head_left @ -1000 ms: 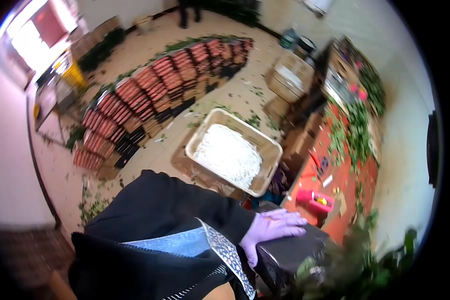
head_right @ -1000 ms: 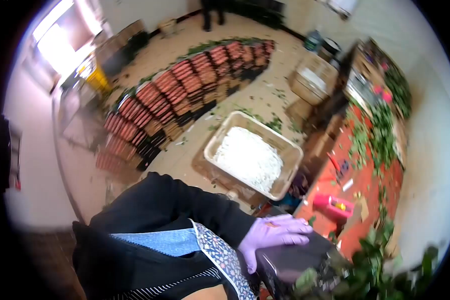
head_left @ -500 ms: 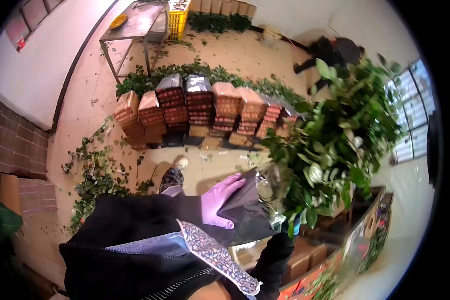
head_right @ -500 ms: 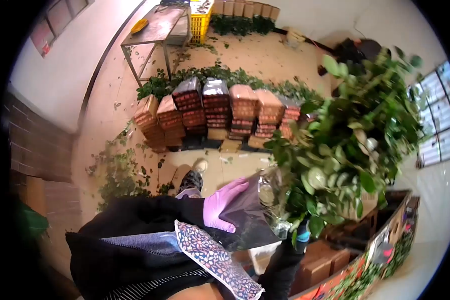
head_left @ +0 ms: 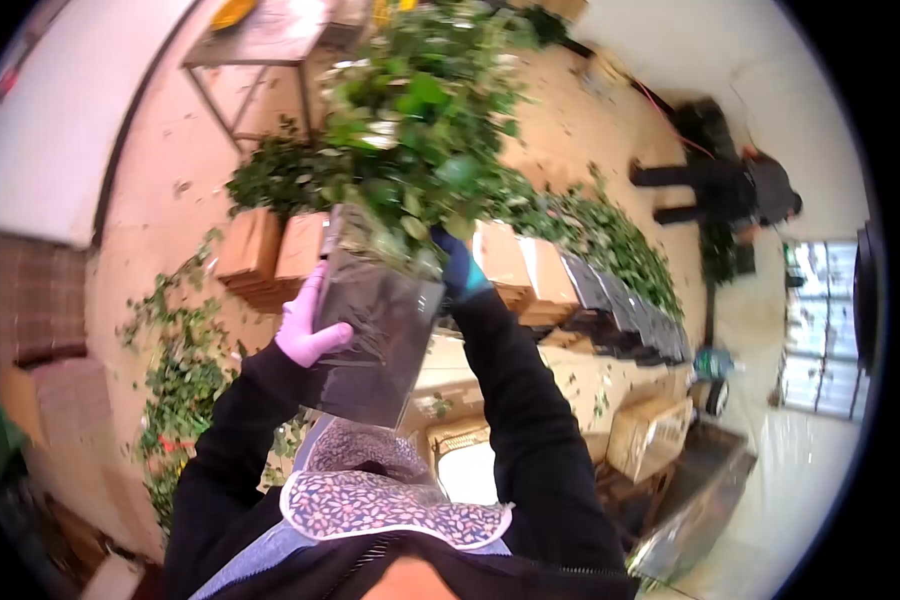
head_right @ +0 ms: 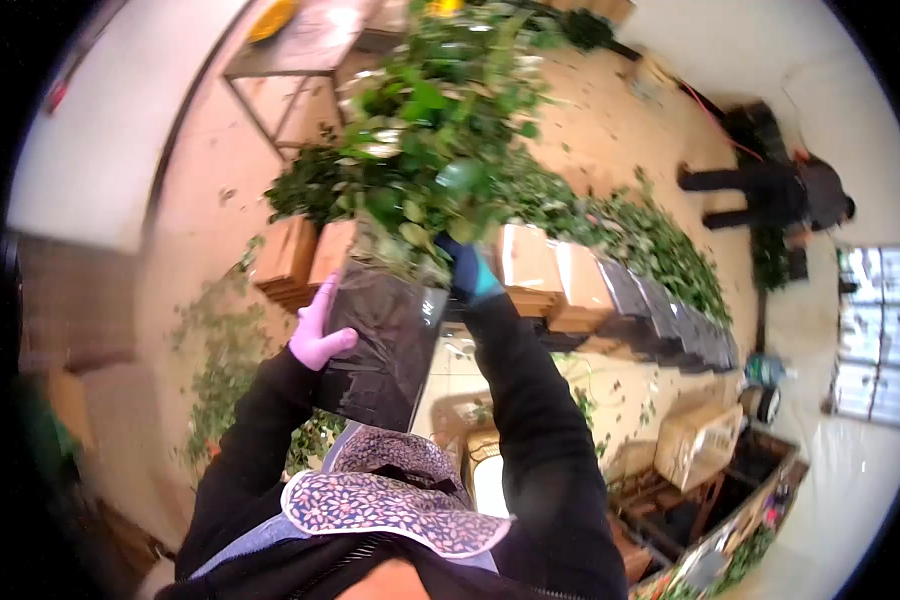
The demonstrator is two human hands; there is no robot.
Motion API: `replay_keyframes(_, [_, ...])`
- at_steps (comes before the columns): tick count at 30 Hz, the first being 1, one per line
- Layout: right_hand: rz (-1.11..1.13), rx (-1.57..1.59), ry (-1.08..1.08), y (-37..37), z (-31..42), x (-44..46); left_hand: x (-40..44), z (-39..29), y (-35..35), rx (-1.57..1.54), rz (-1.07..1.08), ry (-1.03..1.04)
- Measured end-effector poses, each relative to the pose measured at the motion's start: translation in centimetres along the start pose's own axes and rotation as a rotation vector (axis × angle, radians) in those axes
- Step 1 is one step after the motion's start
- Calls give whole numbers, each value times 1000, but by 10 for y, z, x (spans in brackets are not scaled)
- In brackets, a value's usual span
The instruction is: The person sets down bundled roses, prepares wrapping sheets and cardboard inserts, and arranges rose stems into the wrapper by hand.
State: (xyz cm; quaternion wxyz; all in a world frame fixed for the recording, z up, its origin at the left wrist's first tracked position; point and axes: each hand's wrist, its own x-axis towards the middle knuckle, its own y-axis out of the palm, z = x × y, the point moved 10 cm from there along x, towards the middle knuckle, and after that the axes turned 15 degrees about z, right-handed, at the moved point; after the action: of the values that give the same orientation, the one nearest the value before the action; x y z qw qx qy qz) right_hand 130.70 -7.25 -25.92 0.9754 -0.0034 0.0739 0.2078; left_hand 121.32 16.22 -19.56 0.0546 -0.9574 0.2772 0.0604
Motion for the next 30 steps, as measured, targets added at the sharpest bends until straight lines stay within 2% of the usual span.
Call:
replay_keyframes(1, [-14,-197,-36,-14,3,2,7,2,6,-14,-13,-5])
replay_keyframes(3, [-72,36,-31,-47,-1,12,41,6,17,7,38,-126])
replay_keyframes(4, [25,-259,1,-60,16,21,63,9,21,27,37,-96])
replay_keyframes(5, [-113,261,151,-83,-12,40,97,25,18,32,12,-75])
replay_keyframes(6, [-121,393,240,-112,-47,64,130,41,13,43,-25,-86])
replay_keyframes(8, [-80,546,365,-150,-67,65,174,57,41,22,-86,-62])
replay_keyframes(9, [-71,594,373,-164,-64,55,191,48,60,-147,-22,-72])
replay_keyframes(10, [-68,631,374,-177,-58,43,210,70,86,-222,6,-120])
replay_keyframes(11, [-100,618,334,-186,-43,36,218,79,103,-153,44,-252])
replay_keyframes(13, [-178,448,370,-200,-54,10,236,125,143,-138,136,-387])
replay_keyframes(15, [-139,-597,858,-268,-124,-24,235,146,162,-12,240,-607])
replay_keyframes(16, [-192,-518,782,-248,-98,-29,237,175,172,23,156,-516])
replay_keyframes(17, [-226,-472,741,-239,-81,-32,236,183,179,37,241,-590])
replay_keyframes(18, [-257,-426,699,-228,-63,-34,238,172,173,23,182,-562])
replay_keyframes(19, [-309,-67,573,-223,-68,-41,235,166,170,10,127,-536])
replay_keyframes(21, [-372,301,445,-221,-79,-53,246,168,167,-8,104,-516])
replay_keyframes(23, [-326,227,470,-233,-86,-43,256,175,163,30,106,-538])
replay_keyframes(24, [-248,101,422,-241,-86,-37,262,190,165,-9,103,-517])
replay_keyframes(25, [-222,-91,264,-244,-67,-24,268,176,162,-47,113,-495])
replay_keyframes(26, [-155,0,394,-241,-81,-30,270,157,158,-88,140,-428])
replay_keyframes(27, [-88,80,529,-238,-95,-37,274,161,150,115,161,-476])
replay_keyframes(28, [-26,263,507,-228,-94,-40,281,182,151,239,243,-365])
replay_keyframes(30, [-49,253,369,-235,-126,-45,282,158,165,800,490,95])
